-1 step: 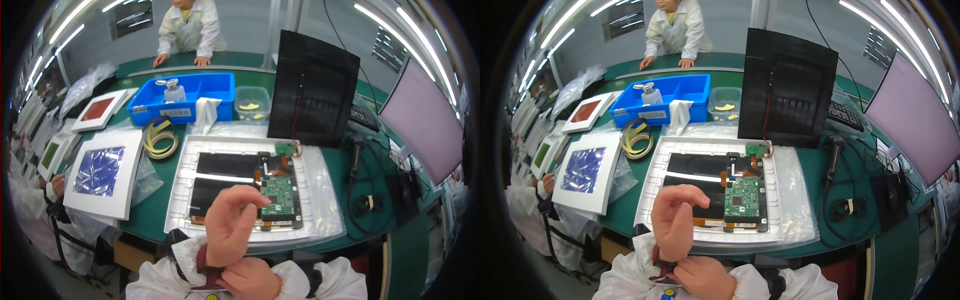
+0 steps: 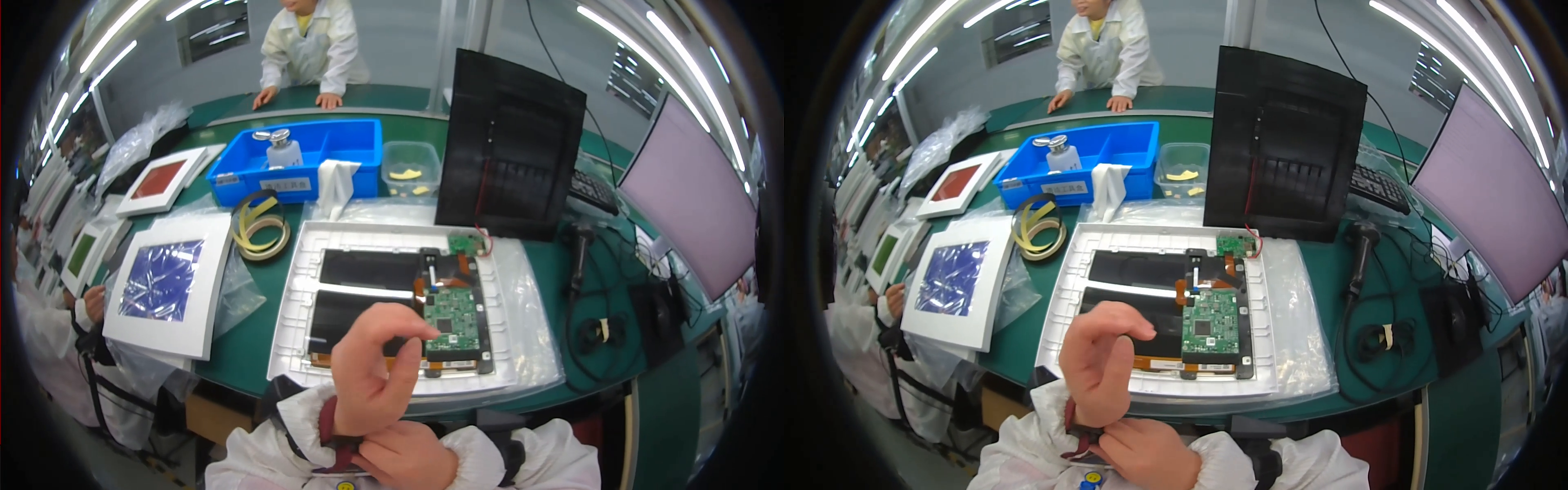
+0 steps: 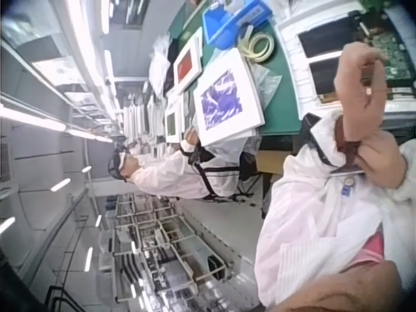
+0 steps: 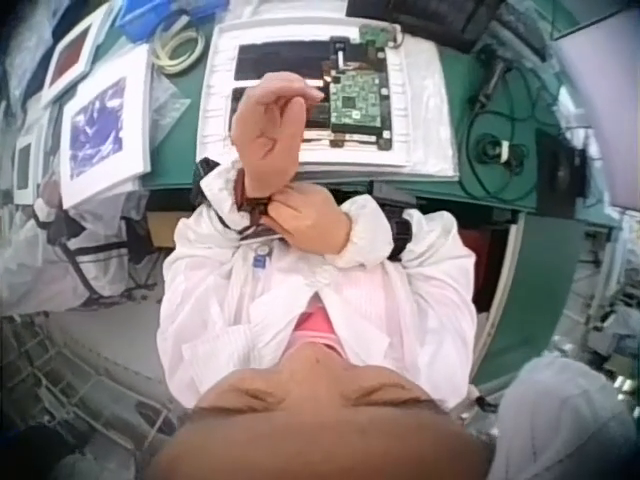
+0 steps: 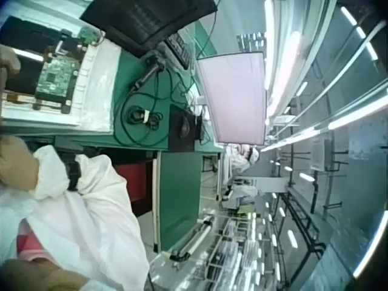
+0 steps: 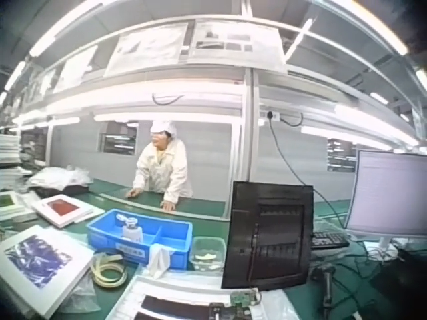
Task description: The person wipes a screen with a cloth, presses the circuit board components by hand, and scans the board with a handheld scanner. They then fit a black plastic cover over the assembly, operate a computer mouse and keyboard, and point at the back of the cover.
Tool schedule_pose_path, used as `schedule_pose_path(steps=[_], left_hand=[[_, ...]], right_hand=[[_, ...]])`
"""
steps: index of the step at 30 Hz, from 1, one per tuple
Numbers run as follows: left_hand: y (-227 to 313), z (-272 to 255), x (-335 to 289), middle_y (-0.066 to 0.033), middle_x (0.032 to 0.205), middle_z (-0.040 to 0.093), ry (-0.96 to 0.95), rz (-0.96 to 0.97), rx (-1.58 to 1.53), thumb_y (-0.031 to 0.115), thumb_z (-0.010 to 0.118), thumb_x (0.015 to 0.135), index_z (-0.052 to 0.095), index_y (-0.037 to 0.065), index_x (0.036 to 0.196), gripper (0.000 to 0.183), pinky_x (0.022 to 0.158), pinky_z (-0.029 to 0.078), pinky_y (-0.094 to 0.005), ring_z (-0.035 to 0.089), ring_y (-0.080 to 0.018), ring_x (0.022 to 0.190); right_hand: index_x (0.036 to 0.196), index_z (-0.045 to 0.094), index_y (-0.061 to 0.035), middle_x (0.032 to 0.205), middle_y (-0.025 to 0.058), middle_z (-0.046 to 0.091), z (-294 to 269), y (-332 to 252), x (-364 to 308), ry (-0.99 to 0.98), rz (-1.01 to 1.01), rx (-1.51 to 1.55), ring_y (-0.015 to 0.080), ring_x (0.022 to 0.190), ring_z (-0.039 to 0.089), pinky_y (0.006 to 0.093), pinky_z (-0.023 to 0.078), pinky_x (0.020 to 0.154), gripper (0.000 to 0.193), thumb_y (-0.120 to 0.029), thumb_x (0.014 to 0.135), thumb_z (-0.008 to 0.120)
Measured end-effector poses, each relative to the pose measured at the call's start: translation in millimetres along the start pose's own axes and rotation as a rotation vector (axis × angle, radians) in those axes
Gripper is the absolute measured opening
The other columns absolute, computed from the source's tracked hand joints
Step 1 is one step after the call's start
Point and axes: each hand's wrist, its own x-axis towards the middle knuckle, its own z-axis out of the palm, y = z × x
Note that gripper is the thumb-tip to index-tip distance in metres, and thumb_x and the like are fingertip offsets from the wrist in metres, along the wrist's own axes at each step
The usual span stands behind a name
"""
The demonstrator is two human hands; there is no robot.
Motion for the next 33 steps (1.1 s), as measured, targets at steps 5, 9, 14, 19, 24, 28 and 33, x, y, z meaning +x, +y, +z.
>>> schedule_pose_path(steps=[5, 9, 14, 19, 24, 28, 33], left_hand=[[10.1, -0.9, 1.1, -0.0119, 0.078, 0.061, -0.085, 0.466, 0.721, -0.011, 0.055, 0.069, 0.056, -0.001, 0.089, 0.022, 0.063, 0.047, -0.0310, 0.057, -0.0240, 0.069], [13.7, 0.9, -2.8, -0.0137, 0.079, 0.060, -0.196, 0.440, 0.649, -0.008, 0.052, 0.074, 0.052, -0.002, 0.094, 0.022, 0.062, 0.046, -0.0286, 0.054, -0.0207, 0.070], [7.4, 2.9, -10.5, -0.0104, 0.076, 0.062, -0.064, 0.199, 0.460, -0.010, 0.063, 0.065, 0.060, -0.001, 0.093, 0.029, 0.058, 0.046, -0.0309, 0.058, -0.0239, 0.065], [1.6, 4.8, 0.0, -0.0104, 0.077, 0.061, -0.266, 0.378, 0.767, -0.005, 0.063, 0.068, 0.058, 0.000, 0.094, 0.028, 0.058, 0.047, -0.0321, 0.057, -0.0247, 0.067], [1.9, -1.8, -3.3, -0.0094, 0.078, 0.060, -0.666, 0.269, 0.894, 0.003, 0.069, 0.066, 0.061, 0.003, 0.089, 0.025, 0.062, 0.049, -0.0350, 0.060, -0.0260, 0.071], [11.5, -32.6, -11.5, -0.0083, 0.078, 0.055, -0.955, 0.193, 0.893, 0.007, 0.062, 0.069, 0.057, 0.001, 0.089, 0.021, 0.062, 0.045, -0.0318, 0.057, -0.0231, 0.073], [12.7, -16.8, 3.9, -0.0120, 0.093, 0.062, -0.658, -0.074, 0.718, -0.002, 0.063, 0.072, 0.060, 0.001, 0.097, 0.026, 0.073, 0.048, -0.0335, 0.060, -0.0264, 0.085]], right_hand=[[0.077, 0.060, -0.0041, 0.079, 0.0106, 0.059, -1.7, 7.9, -5.1, -0.130, 0.171, 0.168, 0.0303, 0.070, 0.059, 0.0382, 0.048, 0.061, 0.018, -0.020, 0.074, 0.067], [0.084, 0.064, -0.0067, 0.086, 0.0104, 0.062, 4.2, 13.2, -9.2, -0.088, 0.307, 0.271, 0.0306, 0.074, 0.061, 0.0384, 0.049, 0.064, 0.022, -0.024, 0.071, 0.069], [0.086, 0.064, -0.0053, 0.085, 0.0119, 0.062, 8.7, 14.7, -14.7, -0.096, 0.210, 0.168, 0.0328, 0.075, 0.060, 0.0396, 0.049, 0.065, 0.023, -0.024, 0.072, 0.068], [0.089, 0.062, -0.0020, 0.086, 0.0160, 0.061, 2.7, 12.5, -16.3, -0.169, 0.340, 0.351, 0.0352, 0.080, 0.058, 0.0426, 0.047, 0.071, 0.024, -0.022, 0.077, 0.062], [0.088, 0.061, -0.0007, 0.088, 0.0156, 0.061, -7.9, 3.5, -21.3, -0.184, 0.258, 0.287, 0.0347, 0.079, 0.058, 0.0415, 0.046, 0.070, 0.020, -0.019, 0.079, 0.060], [0.087, 0.060, -0.0006, 0.084, 0.0136, 0.059, -48.6, 11.1, -37.7, -0.308, 0.207, 0.397, 0.0335, 0.073, 0.058, 0.0390, 0.047, 0.066, 0.014, -0.012, 0.078, 0.061], [0.082, 0.061, -0.0010, 0.078, 0.0120, 0.059, -75.9, 5.0, -22.4, -0.069, 0.139, 0.121, 0.0309, 0.067, 0.058, 0.0367, 0.047, 0.059, 0.011, -0.006, 0.073, 0.065]])
